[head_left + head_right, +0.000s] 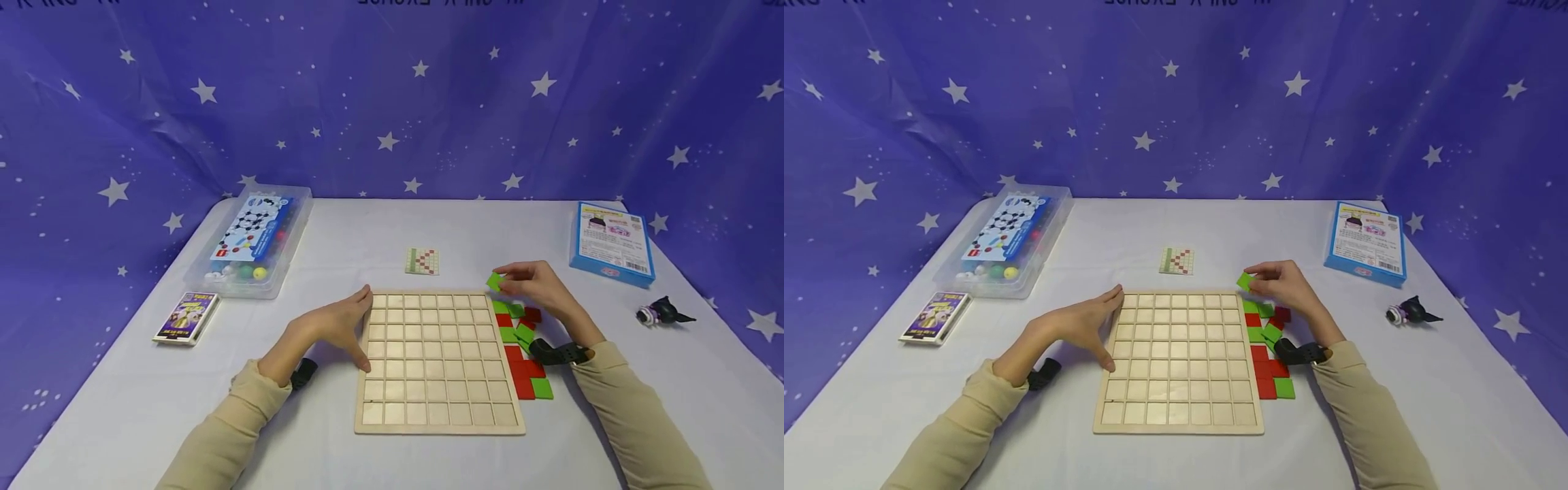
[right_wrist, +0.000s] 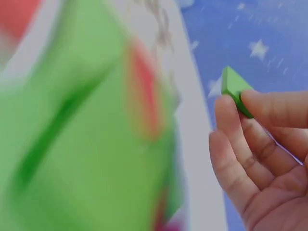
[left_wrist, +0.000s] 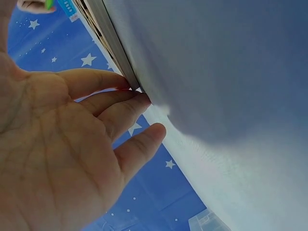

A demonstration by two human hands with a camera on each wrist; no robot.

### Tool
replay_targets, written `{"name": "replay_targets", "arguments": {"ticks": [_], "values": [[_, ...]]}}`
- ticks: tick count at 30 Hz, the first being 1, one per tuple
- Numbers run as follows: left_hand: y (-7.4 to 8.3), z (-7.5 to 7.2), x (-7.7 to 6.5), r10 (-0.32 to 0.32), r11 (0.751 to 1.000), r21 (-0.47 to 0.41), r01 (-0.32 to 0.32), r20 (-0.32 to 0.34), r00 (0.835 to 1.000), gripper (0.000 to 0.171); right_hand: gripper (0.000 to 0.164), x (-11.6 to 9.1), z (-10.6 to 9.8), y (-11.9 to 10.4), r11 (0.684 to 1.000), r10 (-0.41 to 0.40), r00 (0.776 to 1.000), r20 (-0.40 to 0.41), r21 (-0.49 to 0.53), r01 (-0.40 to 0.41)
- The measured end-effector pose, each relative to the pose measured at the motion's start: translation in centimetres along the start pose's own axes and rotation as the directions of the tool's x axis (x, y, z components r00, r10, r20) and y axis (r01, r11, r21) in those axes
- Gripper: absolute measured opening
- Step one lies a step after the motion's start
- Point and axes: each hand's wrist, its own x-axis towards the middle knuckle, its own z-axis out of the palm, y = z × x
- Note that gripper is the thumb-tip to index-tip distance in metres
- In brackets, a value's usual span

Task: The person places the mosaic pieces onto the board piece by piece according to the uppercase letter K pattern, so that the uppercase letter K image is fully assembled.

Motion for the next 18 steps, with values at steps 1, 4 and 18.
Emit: {"name": "replay_targets", "arguments": {"ticks": [1,4,18], "values": [[0.0,0.0,0.0,-0.001,1.000,0.003,0.001,0.003,1.000,0.137,0.038,0.2,0.3,-0.6,0.999,-0.004,1.000,0.020,0.054,0.003],[-0.1,0.1,-0.2,-0.005,1.000,0.004,0.005,0.000,1.000,0.137,0.038,1.3,1.9,-2.6,0.991,-0.018,0.998,0.065,0.132,0.009],[0.1,-0.1,0.0,0.000,1.000,0.016,0.000,0.002,1.000,0.134,0.022,7.0,11.8,-7.4,0.985,-0.128,0.953,0.274,-0.075,0.154]]}}
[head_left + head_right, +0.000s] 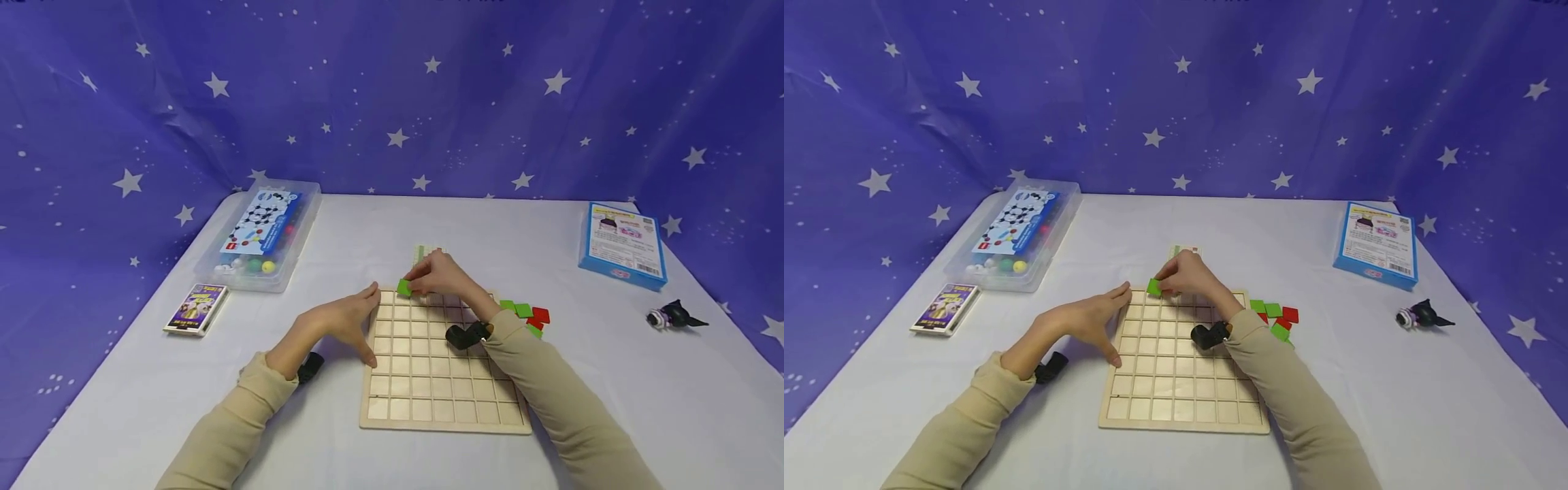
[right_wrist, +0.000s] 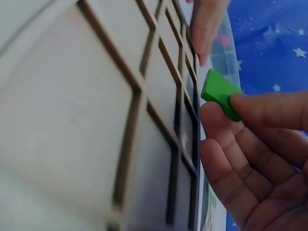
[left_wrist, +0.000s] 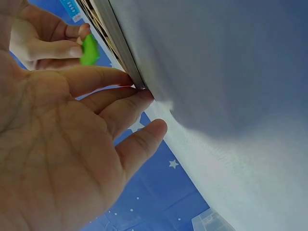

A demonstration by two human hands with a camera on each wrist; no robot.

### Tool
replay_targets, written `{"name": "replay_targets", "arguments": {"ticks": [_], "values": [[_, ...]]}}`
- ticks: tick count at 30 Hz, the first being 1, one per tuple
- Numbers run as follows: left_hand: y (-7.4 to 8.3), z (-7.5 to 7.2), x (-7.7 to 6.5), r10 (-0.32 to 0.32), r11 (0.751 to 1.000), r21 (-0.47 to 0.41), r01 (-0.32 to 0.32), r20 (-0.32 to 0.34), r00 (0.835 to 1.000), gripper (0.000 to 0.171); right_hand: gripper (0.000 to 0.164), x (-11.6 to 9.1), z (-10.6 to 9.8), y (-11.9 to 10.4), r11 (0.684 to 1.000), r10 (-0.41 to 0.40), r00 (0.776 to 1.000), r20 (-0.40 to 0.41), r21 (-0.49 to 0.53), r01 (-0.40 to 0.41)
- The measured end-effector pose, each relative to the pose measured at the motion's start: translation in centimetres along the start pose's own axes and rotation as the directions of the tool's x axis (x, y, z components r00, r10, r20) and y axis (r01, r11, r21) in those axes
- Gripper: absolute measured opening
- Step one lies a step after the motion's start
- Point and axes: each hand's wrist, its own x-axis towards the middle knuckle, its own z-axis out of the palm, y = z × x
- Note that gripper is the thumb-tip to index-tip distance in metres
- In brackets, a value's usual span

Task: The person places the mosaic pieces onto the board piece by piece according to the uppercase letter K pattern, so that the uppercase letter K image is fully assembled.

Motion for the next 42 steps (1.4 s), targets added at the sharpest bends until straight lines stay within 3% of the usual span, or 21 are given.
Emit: {"name": "replay_targets", "arguments": {"ticks": [6,16,25,30,32,34,37,42], "values": [[0.1,-0.2,0.1,-0.008,1.000,0.006,0.008,-0.003,1.000,0.131,0.016,0.6,1.1,-0.5,0.995,0.090,0.996,-0.018,-0.040,-0.091],[-0.2,-0.2,0.0,-0.027,1.000,-0.011,0.027,-0.011,1.000,0.128,0.014,0.1,2.1,-1.3,0.976,0.084,0.995,-0.062,-0.198,-0.095],[-0.1,-0.1,-0.1,-0.023,1.000,-0.008,0.023,-0.004,1.000,0.126,0.013,-0.2,2.6,-1.9,0.943,0.016,0.997,-0.072,-0.330,-0.039],[-0.2,0.1,0.3,-0.006,1.000,-0.010,0.006,-0.001,1.000,0.128,0.015,-0.2,2.8,-1.8,0.874,-0.069,0.994,-0.086,-0.485,0.019],[-0.1,0.2,0.4,-0.008,1.000,-0.008,0.008,0.001,1.000,0.129,0.014,-0.3,2.6,-1.6,0.862,-0.074,0.994,-0.076,-0.505,0.026],[-0.1,0.2,0.5,-0.007,1.000,-0.005,0.007,-0.002,1.000,0.129,0.012,-0.5,2.0,-1.4,0.872,-0.066,0.996,-0.057,-0.488,0.030],[-0.1,0.0,0.4,-0.014,1.000,0.001,0.014,-0.002,1.000,0.128,0.017,-1.1,0.6,-0.5,0.923,-0.045,0.998,-0.047,-0.384,0.024],[-0.2,-0.2,0.2,-0.014,1.000,0.000,0.014,0.010,1.000,0.127,0.022,-3.5,-2.4,1.9,0.977,-0.012,0.996,-0.093,-0.213,-0.009]]}}
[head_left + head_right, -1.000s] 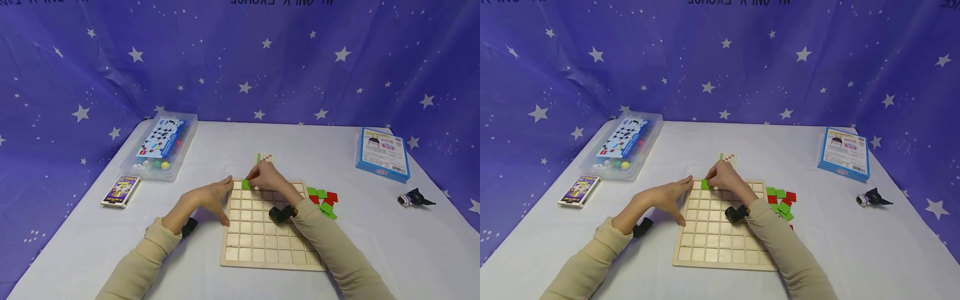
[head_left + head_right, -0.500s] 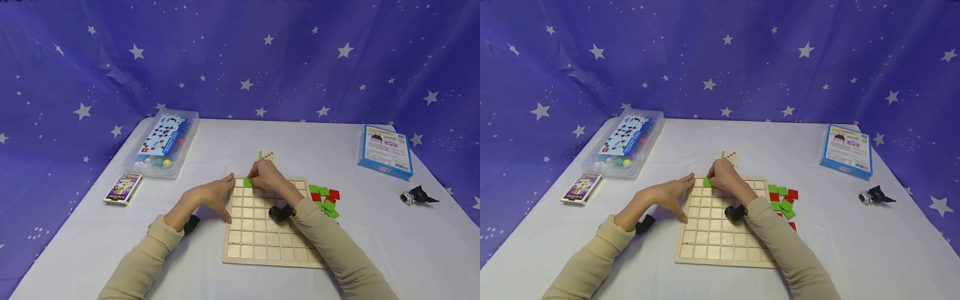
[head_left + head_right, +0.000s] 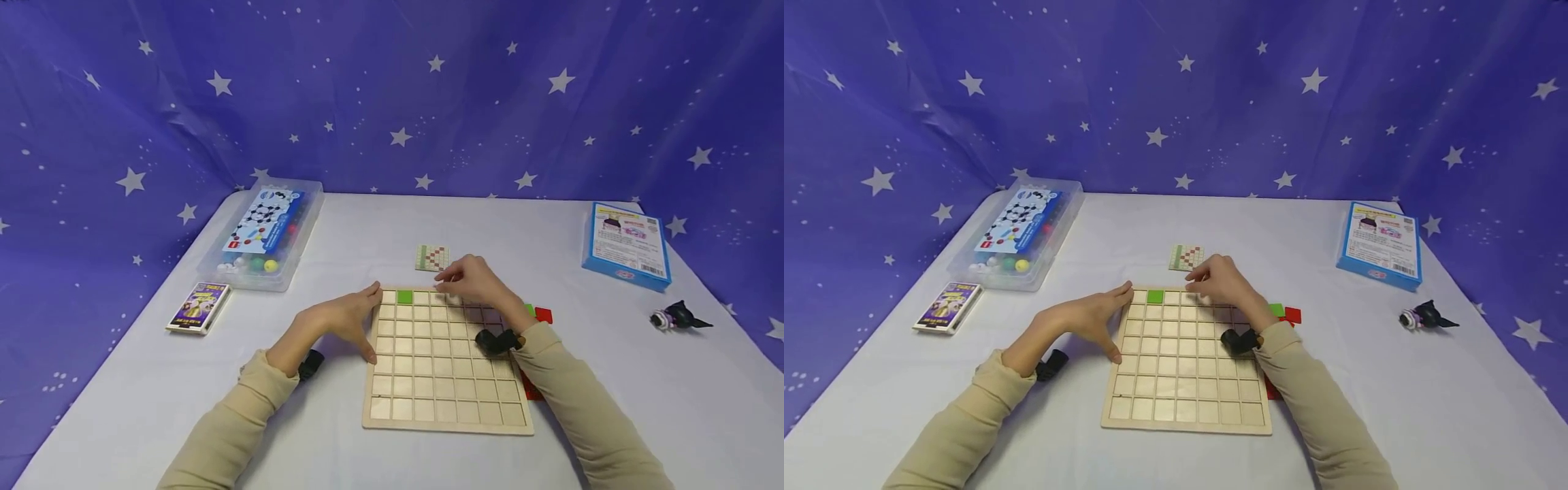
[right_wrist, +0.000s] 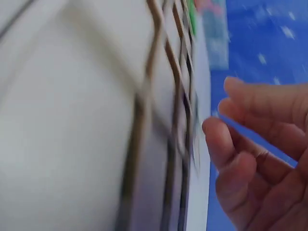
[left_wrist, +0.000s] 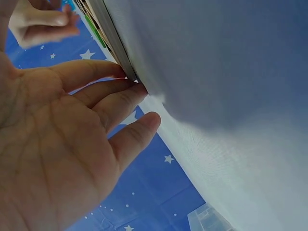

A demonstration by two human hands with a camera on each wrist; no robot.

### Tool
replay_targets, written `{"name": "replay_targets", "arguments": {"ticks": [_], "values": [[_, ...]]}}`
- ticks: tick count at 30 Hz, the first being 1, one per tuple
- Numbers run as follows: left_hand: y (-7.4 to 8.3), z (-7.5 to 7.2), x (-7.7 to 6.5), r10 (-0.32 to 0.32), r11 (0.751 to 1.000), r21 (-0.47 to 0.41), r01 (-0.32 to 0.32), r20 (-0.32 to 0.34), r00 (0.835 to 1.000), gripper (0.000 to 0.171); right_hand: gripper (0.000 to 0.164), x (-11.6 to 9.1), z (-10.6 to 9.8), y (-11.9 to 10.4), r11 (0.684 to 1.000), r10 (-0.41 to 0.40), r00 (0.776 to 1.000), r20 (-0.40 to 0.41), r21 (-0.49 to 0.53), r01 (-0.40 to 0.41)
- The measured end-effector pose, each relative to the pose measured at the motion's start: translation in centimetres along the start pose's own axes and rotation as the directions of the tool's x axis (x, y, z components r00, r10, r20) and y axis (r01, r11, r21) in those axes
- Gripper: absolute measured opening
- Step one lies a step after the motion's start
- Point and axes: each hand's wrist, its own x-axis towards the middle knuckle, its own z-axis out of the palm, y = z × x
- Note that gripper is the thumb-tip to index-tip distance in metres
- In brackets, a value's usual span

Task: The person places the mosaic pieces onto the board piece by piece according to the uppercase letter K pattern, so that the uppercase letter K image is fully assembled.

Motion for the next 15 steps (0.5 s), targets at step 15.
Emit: {"name": "replay_targets", "arguments": {"ticks": [15], "values": [[-0.3,-0.2,-0.2,0.020,1.000,-0.003,-0.020,0.002,1.000,0.126,0.030,-7.2,-7.1,8.8,0.957,0.216,0.976,0.013,0.194,-0.214]]}}
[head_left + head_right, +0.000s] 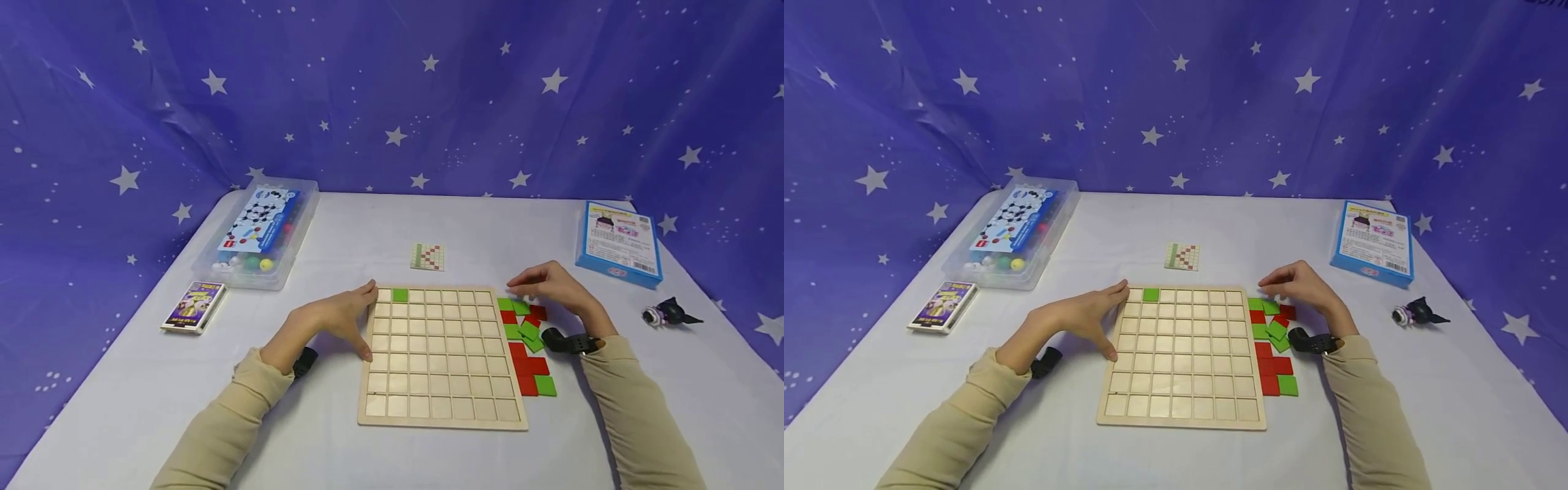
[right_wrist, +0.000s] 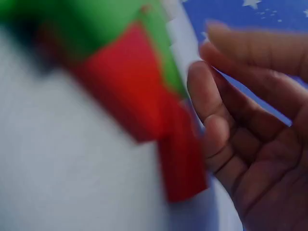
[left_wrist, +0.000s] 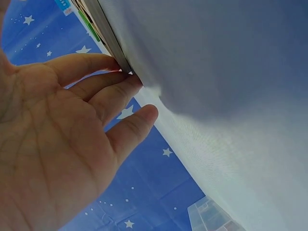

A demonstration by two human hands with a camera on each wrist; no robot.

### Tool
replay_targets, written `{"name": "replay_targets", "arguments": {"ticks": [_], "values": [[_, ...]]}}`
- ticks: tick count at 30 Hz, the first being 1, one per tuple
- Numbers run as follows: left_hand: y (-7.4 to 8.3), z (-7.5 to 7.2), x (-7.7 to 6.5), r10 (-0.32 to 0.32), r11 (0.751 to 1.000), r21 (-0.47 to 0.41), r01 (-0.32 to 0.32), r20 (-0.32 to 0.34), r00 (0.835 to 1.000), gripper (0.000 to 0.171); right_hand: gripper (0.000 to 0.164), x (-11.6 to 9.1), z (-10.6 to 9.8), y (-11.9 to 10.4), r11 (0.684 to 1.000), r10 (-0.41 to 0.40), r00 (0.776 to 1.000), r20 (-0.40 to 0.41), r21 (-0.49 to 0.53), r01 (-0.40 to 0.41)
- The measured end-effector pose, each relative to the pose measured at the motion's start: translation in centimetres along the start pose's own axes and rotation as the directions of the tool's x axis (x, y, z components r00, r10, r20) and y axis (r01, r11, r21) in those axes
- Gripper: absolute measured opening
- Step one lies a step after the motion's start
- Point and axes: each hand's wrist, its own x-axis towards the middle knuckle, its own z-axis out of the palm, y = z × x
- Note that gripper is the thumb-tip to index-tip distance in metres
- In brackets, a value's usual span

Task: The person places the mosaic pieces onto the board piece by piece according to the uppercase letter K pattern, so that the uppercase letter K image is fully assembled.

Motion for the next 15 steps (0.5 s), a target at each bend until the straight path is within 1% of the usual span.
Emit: {"name": "replay_targets", "arguments": {"ticks": [5,8,11,13,15], "values": [[0.0,0.1,0.0,-0.003,1.000,0.000,0.003,-0.007,1.000,0.127,0.031,0.3,0.3,-0.3,0.993,-0.025,0.994,0.109,-0.115,0.038],[-0.1,0.1,0.0,0.000,1.000,-0.002,0.000,-0.007,1.000,0.127,0.028,0.6,0.4,-0.8,0.982,-0.021,0.990,0.143,-0.182,0.047],[-0.1,0.1,0.0,0.000,1.000,-0.003,0.000,-0.004,1.000,0.127,0.025,0.6,0.6,-1.3,0.970,0.007,0.990,0.140,-0.243,0.027],[0.0,0.1,0.0,-0.001,1.000,-0.001,0.001,-0.003,1.000,0.126,0.024,0.6,0.5,-1.4,0.963,0.029,0.993,0.111,-0.271,0.002],[0.0,0.2,0.0,0.001,1.000,0.001,-0.001,-0.003,1.000,0.126,0.026,0.4,0.3,-1.3,0.955,0.045,0.997,0.061,-0.297,-0.025]]}}
